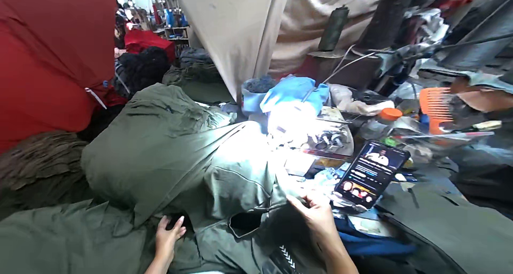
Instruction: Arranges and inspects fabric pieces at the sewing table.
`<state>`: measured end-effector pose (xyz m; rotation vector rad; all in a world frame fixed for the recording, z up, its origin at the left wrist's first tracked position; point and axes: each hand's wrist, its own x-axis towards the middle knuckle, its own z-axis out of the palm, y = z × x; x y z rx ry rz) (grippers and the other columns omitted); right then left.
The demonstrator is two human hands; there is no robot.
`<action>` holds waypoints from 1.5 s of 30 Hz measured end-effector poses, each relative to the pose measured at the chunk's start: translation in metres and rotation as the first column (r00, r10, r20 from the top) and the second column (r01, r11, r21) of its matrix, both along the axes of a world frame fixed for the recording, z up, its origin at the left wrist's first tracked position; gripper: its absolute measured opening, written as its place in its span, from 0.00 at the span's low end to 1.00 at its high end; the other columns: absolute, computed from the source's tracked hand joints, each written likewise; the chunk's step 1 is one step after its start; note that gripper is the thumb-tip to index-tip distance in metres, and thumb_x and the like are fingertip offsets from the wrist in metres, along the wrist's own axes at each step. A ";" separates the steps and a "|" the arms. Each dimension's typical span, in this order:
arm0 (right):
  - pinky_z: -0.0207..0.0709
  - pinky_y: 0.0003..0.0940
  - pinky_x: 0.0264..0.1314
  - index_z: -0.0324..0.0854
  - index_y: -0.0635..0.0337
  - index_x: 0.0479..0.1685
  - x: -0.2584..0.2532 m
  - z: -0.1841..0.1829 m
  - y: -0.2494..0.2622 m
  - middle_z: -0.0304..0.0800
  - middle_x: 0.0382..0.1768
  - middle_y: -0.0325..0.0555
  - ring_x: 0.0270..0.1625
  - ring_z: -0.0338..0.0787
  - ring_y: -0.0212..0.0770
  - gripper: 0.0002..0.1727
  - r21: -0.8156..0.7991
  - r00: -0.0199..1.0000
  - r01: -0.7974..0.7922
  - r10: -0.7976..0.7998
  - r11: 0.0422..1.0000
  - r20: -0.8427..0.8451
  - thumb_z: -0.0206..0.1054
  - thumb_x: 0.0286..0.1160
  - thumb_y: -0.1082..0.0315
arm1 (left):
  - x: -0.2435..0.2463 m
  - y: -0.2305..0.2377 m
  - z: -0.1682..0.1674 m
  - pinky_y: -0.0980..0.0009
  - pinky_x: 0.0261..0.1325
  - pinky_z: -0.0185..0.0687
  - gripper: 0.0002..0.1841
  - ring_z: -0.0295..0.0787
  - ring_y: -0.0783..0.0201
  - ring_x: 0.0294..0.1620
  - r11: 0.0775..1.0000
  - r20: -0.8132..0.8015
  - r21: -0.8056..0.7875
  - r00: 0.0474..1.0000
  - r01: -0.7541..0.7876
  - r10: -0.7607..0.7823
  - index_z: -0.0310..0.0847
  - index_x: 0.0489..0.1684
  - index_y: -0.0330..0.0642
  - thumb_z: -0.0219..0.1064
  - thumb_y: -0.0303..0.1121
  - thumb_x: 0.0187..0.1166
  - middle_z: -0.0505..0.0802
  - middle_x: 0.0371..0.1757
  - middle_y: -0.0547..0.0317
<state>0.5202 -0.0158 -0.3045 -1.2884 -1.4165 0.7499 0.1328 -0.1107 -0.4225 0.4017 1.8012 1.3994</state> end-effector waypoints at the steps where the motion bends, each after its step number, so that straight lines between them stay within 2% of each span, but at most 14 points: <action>1: 0.82 0.21 0.38 0.86 0.58 0.28 -0.001 0.003 0.002 0.89 0.27 0.34 0.32 0.87 0.24 0.06 -0.015 0.998 -0.006 0.005 1.000 -0.064 0.79 0.61 0.69 | 0.001 0.006 -0.004 0.63 0.42 0.92 0.41 0.93 0.54 0.43 1.000 0.123 -0.017 0.992 0.020 -0.017 0.51 0.90 0.35 0.74 0.29 0.79 0.70 0.81 0.31; 6: 0.84 0.29 0.47 0.83 0.67 0.42 -0.006 0.004 0.011 0.88 0.35 0.44 0.40 0.88 0.31 0.13 -0.172 0.977 0.052 -0.086 0.984 -0.196 0.80 0.59 0.76 | 0.049 0.041 0.011 0.67 0.30 0.87 0.28 0.88 0.60 0.27 0.979 0.470 -0.097 0.875 0.179 -0.114 0.60 0.81 0.33 0.62 0.38 0.89 0.86 0.54 0.40; 11: 0.88 0.30 0.53 0.89 0.68 0.45 -0.011 -0.004 0.008 0.95 0.39 0.45 0.44 0.93 0.33 0.12 -0.147 0.947 -0.065 0.015 0.987 -0.320 0.79 0.63 0.74 | 0.029 0.025 0.169 0.69 0.18 0.87 0.16 0.85 0.65 0.12 0.952 -0.120 0.196 0.969 0.236 -0.216 0.76 0.52 0.31 0.69 0.37 0.83 0.90 0.21 0.56; 14: 0.89 0.31 0.53 0.88 0.68 0.46 -0.040 0.000 0.004 0.95 0.38 0.44 0.43 0.93 0.33 0.10 -0.150 0.878 -0.188 0.097 0.971 -0.469 0.75 0.67 0.76 | -0.029 0.039 0.265 0.73 0.21 0.85 0.15 0.83 0.72 0.15 0.916 -0.587 0.337 0.809 0.218 0.023 0.82 0.50 0.34 0.71 0.39 0.82 0.89 0.25 0.63; 16: 0.86 0.29 0.46 0.87 0.66 0.44 -0.063 -0.004 0.008 0.93 0.36 0.42 0.38 0.90 0.32 0.08 -0.167 0.819 -0.274 0.139 0.947 -0.557 0.74 0.69 0.75 | -0.062 0.073 0.297 0.63 0.36 0.90 0.16 0.89 0.64 0.29 0.907 -0.792 0.334 0.598 0.258 0.121 0.84 0.56 0.30 0.69 0.37 0.84 0.91 0.40 0.49; 17: 0.84 0.27 0.40 0.86 0.65 0.42 -0.074 -0.006 0.009 0.92 0.33 0.41 0.34 0.88 0.30 0.06 -0.176 0.782 -0.304 0.139 0.936 -0.608 0.73 0.70 0.76 | -0.070 0.090 0.304 0.48 0.51 0.90 0.18 0.93 0.50 0.44 0.917 -0.852 0.292 0.510 0.271 0.121 0.83 0.61 0.29 0.68 0.36 0.85 0.92 0.52 0.37; 19: 0.84 0.27 0.38 0.85 0.65 0.40 -0.089 -0.007 0.009 0.92 0.31 0.41 0.32 0.88 0.31 0.03 -0.220 0.709 -0.341 0.096 0.914 -0.698 0.71 0.71 0.78 | -0.058 0.117 0.302 0.30 0.75 0.71 0.27 0.76 0.28 0.77 0.922 -0.928 0.195 0.366 0.334 0.064 0.70 0.80 0.31 0.67 0.33 0.84 0.76 0.79 0.24; 20: 0.85 0.27 0.38 0.86 0.66 0.40 -0.093 -0.007 0.007 0.93 0.32 0.42 0.33 0.89 0.32 0.03 -0.248 0.695 -0.344 0.068 0.906 -0.715 0.71 0.71 0.79 | -0.036 0.125 0.293 0.28 0.80 0.64 0.31 0.64 0.24 0.84 0.904 -0.948 0.190 0.311 0.383 0.067 0.66 0.83 0.30 0.68 0.31 0.81 0.65 0.86 0.23; 22: 0.85 0.29 0.43 0.87 0.66 0.41 -0.092 -0.008 0.002 0.93 0.34 0.43 0.37 0.91 0.32 0.03 -0.296 0.695 -0.362 0.044 0.884 -0.717 0.70 0.73 0.79 | 0.017 0.132 0.249 0.34 0.82 0.65 0.27 0.62 0.28 0.87 0.787 -0.967 0.237 0.214 0.569 0.136 0.76 0.72 0.30 0.70 0.31 0.73 0.66 0.86 0.27; 25: 0.88 0.32 0.46 0.85 0.66 0.40 -0.082 -0.006 -0.002 0.93 0.35 0.44 0.39 0.92 0.35 0.02 -0.308 0.699 -0.394 0.064 0.866 -0.713 0.70 0.73 0.77 | 0.090 0.140 0.168 0.42 0.69 0.81 0.21 0.83 0.38 0.71 0.523 -0.996 0.079 0.042 0.849 0.081 0.89 0.55 0.39 0.75 0.34 0.60 0.88 0.67 0.39; 27: 0.88 0.33 0.46 0.83 0.65 0.42 -0.074 -0.002 -0.007 0.92 0.36 0.44 0.39 0.92 0.36 0.03 -0.304 0.708 -0.406 0.086 0.861 -0.701 0.69 0.74 0.76 | 0.106 0.146 0.142 0.42 0.65 0.83 0.20 0.86 0.39 0.68 0.532 -0.993 -0.114 -0.108 0.839 -0.043 0.90 0.58 0.42 0.72 0.30 0.63 0.91 0.63 0.42; 32: 0.91 0.40 0.51 0.79 0.67 0.48 -0.059 0.001 -0.014 0.93 0.41 0.49 0.43 0.94 0.42 0.06 -0.268 0.649 -0.437 0.094 0.859 -0.755 0.65 0.78 0.76 | 0.084 0.164 0.170 0.46 0.65 0.85 0.10 0.91 0.44 0.61 0.578 -0.969 -0.170 -0.028 0.798 -0.247 0.93 0.49 0.37 0.65 0.26 0.81 0.95 0.53 0.44; 39: 0.89 0.31 0.52 0.86 0.66 0.44 -0.054 -0.024 -0.012 0.95 0.37 0.44 0.42 0.94 0.34 0.08 -0.267 0.741 -0.414 0.152 0.870 -0.654 0.74 0.69 0.75 | 0.105 0.112 0.207 0.56 0.39 0.91 0.11 0.93 0.57 0.34 0.169 -0.977 -0.168 -0.142 0.971 -0.157 0.93 0.45 0.44 0.64 0.37 0.85 0.94 0.36 0.54; 45: 0.89 0.32 0.51 0.88 0.65 0.42 -0.055 -0.024 -0.018 0.96 0.35 0.44 0.40 0.94 0.33 0.09 -0.305 0.768 -0.387 0.121 0.870 -0.629 0.77 0.66 0.73 | 0.125 0.089 0.164 0.64 0.23 0.85 0.12 0.87 0.59 0.22 0.228 -0.986 -0.166 -0.160 0.960 -0.044 0.93 0.39 0.44 0.63 0.38 0.84 0.91 0.30 0.54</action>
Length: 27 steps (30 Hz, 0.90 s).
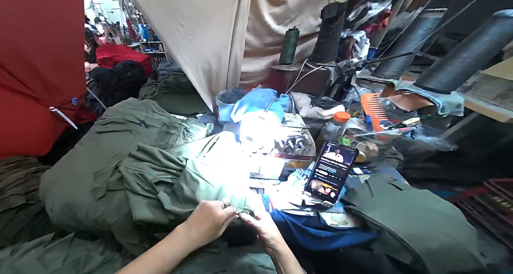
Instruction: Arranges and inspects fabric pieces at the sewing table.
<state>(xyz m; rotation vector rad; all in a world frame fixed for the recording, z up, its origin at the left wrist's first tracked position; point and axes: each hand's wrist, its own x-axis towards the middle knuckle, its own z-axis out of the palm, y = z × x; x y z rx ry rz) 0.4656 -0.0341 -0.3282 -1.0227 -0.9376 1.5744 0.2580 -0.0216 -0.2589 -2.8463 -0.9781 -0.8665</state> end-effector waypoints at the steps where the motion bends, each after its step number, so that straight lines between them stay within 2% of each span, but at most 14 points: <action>1: 0.89 0.32 0.53 0.86 0.66 0.46 0.000 0.002 0.003 0.95 0.37 0.44 0.42 0.94 0.34 0.11 0.014 1.000 0.010 -0.010 1.000 0.007 0.77 0.66 0.73 | 0.002 0.004 -0.002 0.64 0.24 0.84 0.12 0.87 0.59 0.22 1.000 0.008 0.018 1.000 -0.012 0.012 0.93 0.39 0.44 0.63 0.38 0.84 0.90 0.29 0.54; 2: 0.89 0.31 0.53 0.84 0.66 0.49 0.000 0.005 0.007 0.95 0.39 0.44 0.43 0.94 0.33 0.14 0.026 1.000 0.016 -0.016 1.000 0.022 0.77 0.66 0.73 | 0.006 0.009 -0.002 0.64 0.24 0.84 0.12 0.87 0.59 0.22 0.999 0.019 0.036 0.999 -0.028 0.027 0.93 0.38 0.44 0.64 0.37 0.83 0.90 0.29 0.54; 3: 0.88 0.30 0.51 0.84 0.66 0.46 -0.001 0.007 0.012 0.94 0.37 0.42 0.41 0.93 0.32 0.11 0.032 0.999 0.027 -0.029 0.999 0.040 0.77 0.67 0.73 | 0.011 0.015 -0.001 0.63 0.25 0.85 0.11 0.88 0.58 0.22 0.997 0.031 0.056 0.998 -0.049 0.047 0.93 0.37 0.43 0.64 0.37 0.82 0.91 0.29 0.54; 4: 0.86 0.28 0.45 0.85 0.63 0.38 -0.002 0.010 0.020 0.91 0.32 0.39 0.36 0.90 0.30 0.05 0.041 0.997 0.042 -0.045 0.998 0.061 0.75 0.69 0.72 | 0.017 0.021 0.001 0.62 0.25 0.86 0.11 0.89 0.58 0.23 0.995 0.042 0.068 0.997 -0.074 0.071 0.94 0.37 0.43 0.65 0.36 0.81 0.92 0.29 0.54; 5: 0.82 0.25 0.40 0.84 0.60 0.32 -0.002 0.013 0.028 0.88 0.28 0.36 0.32 0.87 0.28 0.04 0.054 0.996 0.047 -0.051 0.997 0.078 0.73 0.71 0.72 | 0.024 0.028 0.002 0.60 0.26 0.87 0.10 0.90 0.56 0.23 0.992 0.045 0.071 0.994 -0.104 0.101 0.94 0.37 0.43 0.66 0.35 0.80 0.92 0.28 0.54; 7: 0.83 0.25 0.42 0.81 0.59 0.30 -0.003 0.020 0.044 0.87 0.27 0.36 0.32 0.87 0.28 0.06 0.097 0.996 0.047 -0.054 0.994 0.071 0.68 0.75 0.74 | 0.035 0.041 0.005 0.55 0.28 0.89 0.10 0.92 0.53 0.25 0.984 0.030 0.034 0.984 -0.174 0.173 0.95 0.39 0.41 0.67 0.34 0.80 0.92 0.25 0.52; 9: 0.86 0.27 0.43 0.82 0.61 0.29 -0.003 0.028 0.055 0.89 0.26 0.38 0.32 0.89 0.30 0.07 0.117 0.997 0.074 -0.077 0.990 0.026 0.66 0.74 0.78 | 0.045 0.048 0.011 0.51 0.31 0.89 0.09 0.93 0.50 0.26 0.972 0.002 -0.019 0.972 -0.233 0.233 0.94 0.36 0.38 0.69 0.32 0.78 0.91 0.23 0.49; 12: 0.83 0.26 0.38 0.83 0.61 0.28 -0.002 0.031 0.064 0.87 0.24 0.38 0.29 0.86 0.29 0.07 0.121 0.996 0.082 -0.085 0.989 0.025 0.67 0.71 0.79 | 0.052 0.053 0.017 0.49 0.34 0.90 0.08 0.94 0.48 0.29 0.957 -0.017 -0.055 0.959 -0.284 0.284 0.93 0.35 0.36 0.70 0.31 0.77 0.91 0.25 0.47; 15: 0.81 0.24 0.38 0.84 0.61 0.29 -0.001 0.026 0.063 0.86 0.24 0.36 0.29 0.85 0.28 0.06 0.136 0.992 0.071 -0.084 0.988 0.090 0.68 0.72 0.78 | 0.056 0.054 0.023 0.48 0.36 0.89 0.10 0.95 0.46 0.32 0.939 -0.067 -0.119 0.946 -0.322 0.316 0.93 0.34 0.35 0.67 0.31 0.79 0.93 0.27 0.46; 18: 0.80 0.23 0.38 0.84 0.60 0.26 -0.003 0.026 0.065 0.85 0.23 0.35 0.28 0.83 0.27 0.08 0.115 0.989 0.080 -0.094 0.990 0.116 0.69 0.73 0.78 | 0.065 0.062 0.038 0.44 0.47 0.87 0.16 0.95 0.41 0.43 0.878 -0.208 -0.245 0.907 -0.410 0.365 0.93 0.42 0.33 0.60 0.34 0.87 0.95 0.36 0.41; 20: 0.78 0.22 0.35 0.83 0.60 0.25 -0.004 0.031 0.071 0.83 0.21 0.35 0.26 0.82 0.26 0.09 0.093 0.986 0.111 -0.122 0.989 0.117 0.68 0.74 0.78 | 0.072 0.079 0.039 0.44 0.50 0.88 0.15 0.95 0.41 0.46 0.879 -0.181 -0.234 0.907 -0.416 0.382 0.92 0.46 0.33 0.60 0.34 0.87 0.95 0.40 0.41; 24: 0.76 0.21 0.32 0.84 0.63 0.28 -0.004 0.043 0.080 0.82 0.20 0.36 0.24 0.80 0.26 0.08 0.078 0.974 0.146 -0.157 0.986 0.162 0.69 0.77 0.77 | 0.081 0.113 0.049 0.45 0.71 0.80 0.17 0.86 0.44 0.70 0.834 -0.177 -0.357 0.907 -0.421 0.382 0.87 0.63 0.37 0.59 0.37 0.88 0.90 0.65 0.41; 25: 0.75 0.21 0.31 0.86 0.64 0.29 -0.003 0.044 0.082 0.83 0.20 0.36 0.23 0.79 0.26 0.07 0.087 0.973 0.152 -0.165 0.984 0.164 0.70 0.76 0.77 | 0.079 0.115 0.054 0.45 0.73 0.79 0.18 0.85 0.44 0.72 0.832 -0.173 -0.367 0.909 -0.416 0.379 0.86 0.66 0.37 0.60 0.38 0.88 0.89 0.68 0.41; 27: 0.73 0.19 0.29 0.86 0.63 0.29 -0.001 0.044 0.080 0.81 0.20 0.35 0.22 0.77 0.24 0.07 0.094 0.975 0.134 -0.148 0.987 0.163 0.71 0.76 0.76 | 0.070 0.105 0.061 0.44 0.65 0.84 0.14 0.90 0.44 0.62 0.865 -0.110 -0.317 0.921 -0.390 0.375 0.90 0.56 0.36 0.65 0.34 0.83 0.92 0.58 0.41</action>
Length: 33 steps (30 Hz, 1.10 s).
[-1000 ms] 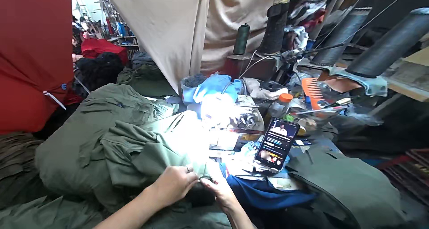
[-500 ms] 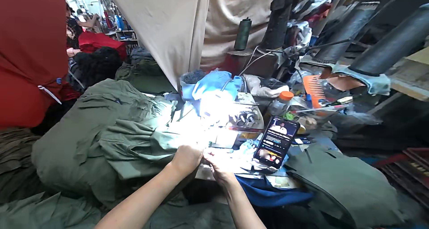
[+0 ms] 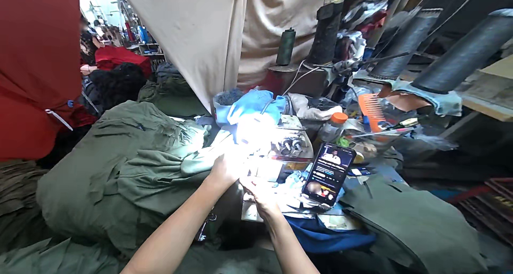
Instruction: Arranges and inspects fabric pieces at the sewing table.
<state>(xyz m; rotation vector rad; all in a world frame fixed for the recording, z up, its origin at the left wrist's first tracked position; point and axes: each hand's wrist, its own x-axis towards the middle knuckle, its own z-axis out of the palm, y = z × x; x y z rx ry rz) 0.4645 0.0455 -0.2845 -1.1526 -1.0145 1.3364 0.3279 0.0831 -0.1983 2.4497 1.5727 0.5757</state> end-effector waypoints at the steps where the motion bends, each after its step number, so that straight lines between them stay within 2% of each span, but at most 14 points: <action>1: 0.75 0.19 0.31 0.86 0.63 0.30 0.001 0.000 -0.004 0.83 0.21 0.35 0.24 0.79 0.24 0.06 -0.001 1.000 -0.018 0.018 1.000 0.010 0.71 0.76 0.75 | -0.005 -0.011 0.003 0.43 0.59 0.86 0.12 0.92 0.43 0.56 1.000 -0.023 -0.005 1.000 -0.009 0.008 0.91 0.50 0.35 0.66 0.33 0.83 0.94 0.51 0.41; 3: 0.79 0.22 0.37 0.88 0.63 0.31 0.004 -0.003 -0.014 0.87 0.24 0.35 0.27 0.83 0.25 0.05 0.028 0.999 -0.038 0.037 0.999 0.037 0.72 0.74 0.74 | -0.013 -0.036 0.002 0.43 0.53 0.87 0.12 0.94 0.43 0.47 0.998 -0.057 -0.054 0.998 -0.030 0.027 0.92 0.43 0.35 0.66 0.35 0.83 0.95 0.40 0.43; 6: 0.81 0.23 0.40 0.89 0.61 0.29 0.004 -0.008 -0.026 0.88 0.24 0.34 0.29 0.85 0.25 0.05 0.085 0.998 -0.042 0.038 0.995 0.048 0.72 0.72 0.73 | -0.016 -0.057 -0.028 0.47 0.43 0.90 0.10 0.95 0.47 0.37 0.991 0.018 0.129 0.999 0.030 -0.033 0.93 0.34 0.37 0.68 0.32 0.78 0.94 0.30 0.47; 9: 0.81 0.23 0.40 0.89 0.61 0.30 0.003 -0.007 -0.023 0.88 0.24 0.33 0.30 0.85 0.25 0.06 0.079 0.997 -0.025 0.019 0.997 0.079 0.69 0.74 0.74 | -0.011 -0.053 -0.033 0.46 0.46 0.89 0.12 0.96 0.45 0.39 0.995 0.030 0.100 0.999 0.031 -0.034 0.93 0.34 0.35 0.67 0.33 0.80 0.94 0.31 0.45; 12: 0.77 0.23 0.36 0.86 0.62 0.28 -0.001 0.003 -0.009 0.83 0.22 0.34 0.27 0.81 0.25 0.09 0.029 0.992 0.023 -0.026 0.999 0.120 0.67 0.78 0.75 | 0.001 -0.031 -0.017 0.43 0.53 0.86 0.14 0.95 0.41 0.48 1.000 -0.048 -0.024 0.999 -0.013 0.012 0.92 0.43 0.34 0.61 0.35 0.86 0.95 0.40 0.41; 14: 0.77 0.24 0.34 0.86 0.63 0.27 -0.003 0.005 0.002 0.83 0.21 0.37 0.26 0.81 0.27 0.08 0.050 0.986 0.082 -0.088 0.995 0.141 0.69 0.76 0.75 | 0.009 -0.013 -0.011 0.42 0.56 0.86 0.13 0.93 0.41 0.54 0.999 -0.067 -0.022 0.997 -0.031 0.029 0.91 0.47 0.34 0.62 0.34 0.85 0.94 0.48 0.40; 16: 0.78 0.28 0.36 0.85 0.65 0.33 -0.003 0.005 0.009 0.82 0.24 0.40 0.28 0.81 0.30 0.06 0.062 0.979 0.120 -0.128 0.991 0.162 0.71 0.76 0.73 | 0.014 0.002 -0.004 0.42 0.65 0.83 0.15 0.89 0.41 0.64 0.994 -0.064 -0.094 0.997 -0.051 0.045 0.89 0.57 0.36 0.61 0.37 0.87 0.92 0.60 0.40; 19: 0.75 0.30 0.33 0.87 0.64 0.28 0.000 0.006 0.005 0.82 0.21 0.40 0.26 0.79 0.31 0.10 0.082 0.958 0.153 -0.168 0.985 0.234 0.75 0.75 0.67 | 0.008 0.017 -0.007 0.44 0.72 0.78 0.17 0.85 0.43 0.69 0.994 0.033 -0.106 0.999 0.024 -0.021 0.89 0.58 0.34 0.63 0.38 0.86 0.90 0.63 0.39; 22: 0.79 0.28 0.36 0.91 0.61 0.29 0.008 0.002 -0.021 0.87 0.22 0.37 0.26 0.83 0.27 0.09 0.150 0.930 0.113 -0.158 0.982 0.333 0.74 0.75 0.67 | -0.014 -0.008 -0.007 0.43 0.59 0.85 0.13 0.92 0.43 0.55 0.999 0.014 -0.031 1.000 0.019 -0.019 0.92 0.47 0.34 0.68 0.36 0.82 0.94 0.48 0.41; 24: 0.83 0.24 0.37 0.92 0.62 0.31 0.012 -0.004 -0.041 0.91 0.25 0.37 0.29 0.88 0.25 0.06 0.219 0.947 0.098 -0.159 0.971 0.280 0.73 0.73 0.70 | -0.035 -0.032 -0.010 0.41 0.50 0.86 0.13 0.94 0.42 0.47 0.999 -0.049 -0.024 0.998 -0.040 0.039 0.92 0.44 0.38 0.69 0.40 0.82 0.95 0.41 0.44; 27: 0.83 0.22 0.37 0.92 0.63 0.33 0.014 -0.010 -0.061 0.93 0.27 0.38 0.29 0.88 0.25 0.05 0.256 0.979 0.073 -0.119 0.964 0.167 0.72 0.73 0.72 | -0.066 -0.052 -0.049 0.47 0.34 0.87 0.11 0.93 0.50 0.31 0.962 0.121 0.272 0.993 -0.029 -0.004 0.95 0.33 0.43 0.76 0.42 0.72 0.93 0.28 0.52; 28: 0.83 0.21 0.36 0.92 0.63 0.32 0.013 -0.011 -0.063 0.92 0.26 0.38 0.29 0.88 0.26 0.05 0.257 0.984 0.067 -0.106 0.964 0.140 0.73 0.73 0.72 | -0.069 -0.055 -0.061 0.52 0.35 0.88 0.10 0.92 0.55 0.31 0.934 0.212 0.355 0.976 -0.032 -0.048 0.95 0.32 0.46 0.76 0.42 0.71 0.94 0.29 0.57; 30: 0.82 0.22 0.36 0.91 0.64 0.31 0.010 -0.010 -0.064 0.91 0.25 0.39 0.29 0.87 0.27 0.05 0.215 0.995 0.058 -0.074 0.975 0.064 0.73 0.72 0.73 | -0.066 -0.065 -0.075 0.62 0.45 0.88 0.07 0.92 0.66 0.37 0.904 0.351 0.426 0.926 -0.024 -0.140 0.97 0.34 0.52 0.77 0.43 0.71 0.96 0.33 0.65; 33: 0.84 0.24 0.36 0.89 0.66 0.30 0.005 -0.004 -0.064 0.91 0.25 0.42 0.28 0.88 0.30 0.05 0.093 0.997 0.034 -0.027 0.995 -0.067 0.72 0.74 0.76 | -0.051 -0.072 -0.085 0.71 0.50 0.83 0.05 0.87 0.71 0.42 0.875 0.397 0.483 0.882 0.033 -0.253 0.98 0.36 0.55 0.77 0.41 0.72 0.94 0.34 0.68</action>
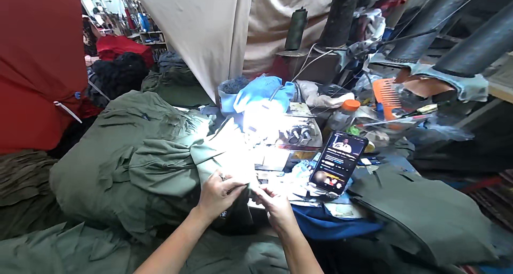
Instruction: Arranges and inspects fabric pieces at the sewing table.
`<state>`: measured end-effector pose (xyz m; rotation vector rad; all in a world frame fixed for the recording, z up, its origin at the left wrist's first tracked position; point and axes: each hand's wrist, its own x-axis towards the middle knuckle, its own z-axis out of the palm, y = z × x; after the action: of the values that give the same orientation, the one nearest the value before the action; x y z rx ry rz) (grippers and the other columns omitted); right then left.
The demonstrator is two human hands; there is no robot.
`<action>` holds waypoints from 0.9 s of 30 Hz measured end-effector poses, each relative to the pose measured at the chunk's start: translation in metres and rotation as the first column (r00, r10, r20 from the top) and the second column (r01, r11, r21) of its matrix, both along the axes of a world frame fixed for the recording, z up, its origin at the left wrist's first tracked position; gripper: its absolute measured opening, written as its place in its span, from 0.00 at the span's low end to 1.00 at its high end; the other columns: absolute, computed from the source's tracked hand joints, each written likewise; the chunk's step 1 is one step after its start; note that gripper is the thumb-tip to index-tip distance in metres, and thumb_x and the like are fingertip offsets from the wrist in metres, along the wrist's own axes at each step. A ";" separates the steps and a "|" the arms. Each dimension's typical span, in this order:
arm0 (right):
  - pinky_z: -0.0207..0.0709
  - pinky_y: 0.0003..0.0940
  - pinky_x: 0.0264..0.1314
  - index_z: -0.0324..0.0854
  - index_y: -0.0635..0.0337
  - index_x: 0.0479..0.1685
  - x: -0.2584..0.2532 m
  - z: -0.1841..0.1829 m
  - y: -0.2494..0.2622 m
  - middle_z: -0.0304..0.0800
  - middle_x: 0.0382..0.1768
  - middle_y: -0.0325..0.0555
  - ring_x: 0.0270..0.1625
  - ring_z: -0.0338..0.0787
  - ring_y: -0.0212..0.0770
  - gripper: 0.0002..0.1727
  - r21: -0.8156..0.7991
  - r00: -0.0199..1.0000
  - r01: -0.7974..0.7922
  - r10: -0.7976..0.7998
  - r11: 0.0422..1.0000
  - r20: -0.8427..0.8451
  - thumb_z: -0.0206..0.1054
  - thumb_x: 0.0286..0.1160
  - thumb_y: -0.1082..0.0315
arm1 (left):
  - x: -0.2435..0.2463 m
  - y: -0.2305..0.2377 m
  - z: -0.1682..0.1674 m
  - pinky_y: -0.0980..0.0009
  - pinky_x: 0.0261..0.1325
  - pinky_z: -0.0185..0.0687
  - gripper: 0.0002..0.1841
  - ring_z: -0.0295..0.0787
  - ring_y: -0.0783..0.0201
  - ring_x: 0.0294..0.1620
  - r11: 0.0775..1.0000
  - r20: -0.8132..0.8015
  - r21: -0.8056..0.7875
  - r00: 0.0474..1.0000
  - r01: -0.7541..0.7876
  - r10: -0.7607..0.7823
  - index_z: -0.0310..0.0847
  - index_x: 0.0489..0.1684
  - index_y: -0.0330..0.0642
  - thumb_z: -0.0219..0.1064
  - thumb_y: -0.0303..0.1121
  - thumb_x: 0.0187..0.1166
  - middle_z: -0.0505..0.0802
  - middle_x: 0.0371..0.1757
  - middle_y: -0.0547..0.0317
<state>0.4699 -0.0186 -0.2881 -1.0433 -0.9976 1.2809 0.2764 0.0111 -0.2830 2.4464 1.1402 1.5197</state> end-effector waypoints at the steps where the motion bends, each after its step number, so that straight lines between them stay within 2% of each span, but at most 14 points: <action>1: 0.85 0.25 0.37 0.89 0.67 0.31 -0.002 0.001 0.000 0.91 0.26 0.44 0.29 0.89 0.32 0.05 -0.019 0.999 -0.012 0.011 1.000 -0.031 0.71 0.74 0.77 | 0.003 0.000 -0.003 0.72 0.51 0.82 0.05 0.87 0.71 0.43 1.000 -0.012 0.012 1.000 0.023 -0.023 0.98 0.37 0.56 0.76 0.41 0.74 0.94 0.36 0.68; 4: 0.87 0.27 0.40 0.88 0.69 0.35 -0.004 0.000 -0.002 0.93 0.29 0.47 0.32 0.92 0.34 0.05 -0.018 0.998 -0.043 0.042 0.999 -0.041 0.69 0.76 0.76 | 0.007 -0.001 -0.007 0.70 0.56 0.80 0.07 0.86 0.69 0.46 0.998 -0.064 0.026 0.996 0.060 -0.058 0.97 0.42 0.55 0.72 0.39 0.78 0.95 0.39 0.67; 7: 0.88 0.29 0.42 0.89 0.70 0.36 -0.005 -0.004 -0.005 0.94 0.30 0.48 0.33 0.93 0.35 0.06 -0.004 0.998 -0.054 0.054 0.999 -0.032 0.67 0.76 0.78 | 0.008 -0.003 -0.010 0.70 0.58 0.79 0.06 0.87 0.70 0.47 0.996 -0.057 0.035 0.995 0.078 -0.076 0.97 0.40 0.54 0.73 0.38 0.77 0.96 0.39 0.69; 12: 0.89 0.31 0.47 0.88 0.69 0.36 -0.006 -0.005 -0.006 0.94 0.30 0.47 0.35 0.94 0.36 0.07 0.009 0.998 -0.039 0.039 0.999 -0.048 0.64 0.76 0.78 | 0.008 -0.004 -0.009 0.71 0.62 0.80 0.06 0.88 0.68 0.48 0.984 -0.099 0.097 0.985 0.150 -0.141 0.97 0.39 0.50 0.73 0.34 0.77 0.96 0.38 0.65; 14: 0.89 0.31 0.47 0.90 0.68 0.35 -0.006 -0.004 -0.006 0.94 0.30 0.47 0.36 0.94 0.36 0.07 0.022 0.998 -0.017 0.018 1.000 -0.060 0.67 0.77 0.75 | 0.009 -0.005 -0.008 0.70 0.61 0.81 0.07 0.89 0.66 0.47 0.980 -0.133 0.132 0.982 0.152 -0.134 0.97 0.40 0.49 0.71 0.34 0.79 0.96 0.38 0.63; 16: 0.88 0.29 0.47 0.90 0.67 0.32 -0.007 -0.001 -0.005 0.94 0.28 0.44 0.35 0.92 0.33 0.06 0.036 0.998 0.022 -0.020 0.999 -0.057 0.70 0.75 0.76 | 0.012 -0.006 -0.010 0.68 0.60 0.80 0.09 0.88 0.64 0.51 0.983 -0.149 0.165 0.987 0.085 -0.061 0.95 0.40 0.51 0.72 0.43 0.79 0.96 0.43 0.63; 17: 0.87 0.28 0.47 0.90 0.66 0.30 -0.007 0.002 -0.004 0.93 0.28 0.43 0.34 0.91 0.32 0.06 0.046 0.999 0.034 -0.032 0.998 -0.038 0.71 0.74 0.76 | 0.014 -0.005 -0.011 0.63 0.62 0.78 0.14 0.86 0.60 0.56 0.983 -0.191 0.184 0.981 0.010 0.026 0.92 0.44 0.54 0.73 0.52 0.75 0.95 0.50 0.61; 18: 0.86 0.27 0.46 0.90 0.66 0.29 -0.007 0.005 -0.004 0.93 0.27 0.42 0.34 0.91 0.31 0.07 0.061 0.999 0.040 -0.039 0.997 -0.008 0.71 0.74 0.75 | 0.015 -0.001 -0.013 0.55 0.64 0.77 0.22 0.86 0.54 0.61 0.975 -0.260 0.211 0.958 -0.067 0.122 0.89 0.50 0.56 0.74 0.60 0.67 0.93 0.57 0.58; 19: 0.86 0.27 0.46 0.89 0.65 0.29 -0.008 0.006 -0.003 0.92 0.27 0.42 0.34 0.91 0.31 0.07 0.083 0.998 0.041 -0.045 0.996 0.039 0.71 0.75 0.75 | 0.016 0.005 -0.013 0.45 0.67 0.76 0.27 0.86 0.48 0.65 0.970 -0.313 0.216 0.933 -0.111 0.176 0.89 0.55 0.56 0.80 0.58 0.58 0.92 0.62 0.53; 21: 0.85 0.28 0.42 0.89 0.64 0.26 -0.008 -0.001 -0.001 0.92 0.26 0.43 0.32 0.90 0.32 0.08 0.118 0.982 0.041 -0.062 0.992 0.179 0.70 0.74 0.74 | 0.019 0.019 -0.009 0.33 0.67 0.74 0.34 0.86 0.39 0.63 0.968 -0.371 0.196 0.901 -0.159 0.223 0.93 0.57 0.56 0.87 0.37 0.37 0.93 0.58 0.46; 22: 0.85 0.27 0.41 0.88 0.62 0.24 -0.009 -0.008 0.001 0.91 0.25 0.41 0.31 0.90 0.31 0.09 0.122 0.961 0.041 -0.072 0.992 0.268 0.70 0.73 0.72 | 0.020 0.024 -0.004 0.30 0.70 0.71 0.36 0.86 0.37 0.64 0.968 -0.405 0.172 0.882 -0.185 0.241 0.93 0.59 0.56 0.86 0.28 0.37 0.93 0.57 0.45; 23: 0.84 0.27 0.41 0.87 0.60 0.24 -0.009 -0.016 0.002 0.90 0.26 0.39 0.31 0.89 0.30 0.10 0.118 0.934 0.038 -0.077 0.992 0.348 0.70 0.73 0.70 | 0.022 0.028 0.003 0.28 0.72 0.67 0.36 0.86 0.36 0.65 0.968 -0.447 0.142 0.859 -0.207 0.249 0.91 0.63 0.54 0.83 0.24 0.42 0.94 0.58 0.44; 25: 0.84 0.26 0.41 0.87 0.60 0.24 -0.010 -0.028 0.001 0.90 0.26 0.38 0.31 0.89 0.29 0.10 0.124 0.903 0.043 -0.092 0.991 0.420 0.70 0.73 0.68 | 0.025 0.034 0.009 0.27 0.77 0.62 0.33 0.87 0.37 0.67 0.966 -0.481 0.126 0.837 -0.227 0.259 0.89 0.68 0.52 0.78 0.22 0.54 0.94 0.59 0.45; 27: 0.86 0.24 0.40 0.87 0.62 0.26 -0.010 -0.028 -0.002 0.90 0.26 0.39 0.30 0.89 0.28 0.09 0.119 0.912 0.064 -0.107 0.991 0.396 0.70 0.74 0.70 | 0.028 0.037 0.010 0.26 0.78 0.60 0.30 0.89 0.38 0.63 0.965 -0.483 0.137 0.835 -0.224 0.263 0.89 0.67 0.51 0.76 0.22 0.59 0.95 0.55 0.45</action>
<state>0.4597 -0.0202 -0.3158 -1.2850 -1.2986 0.9474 0.3042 0.0478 -0.2734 2.9456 1.5499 0.9967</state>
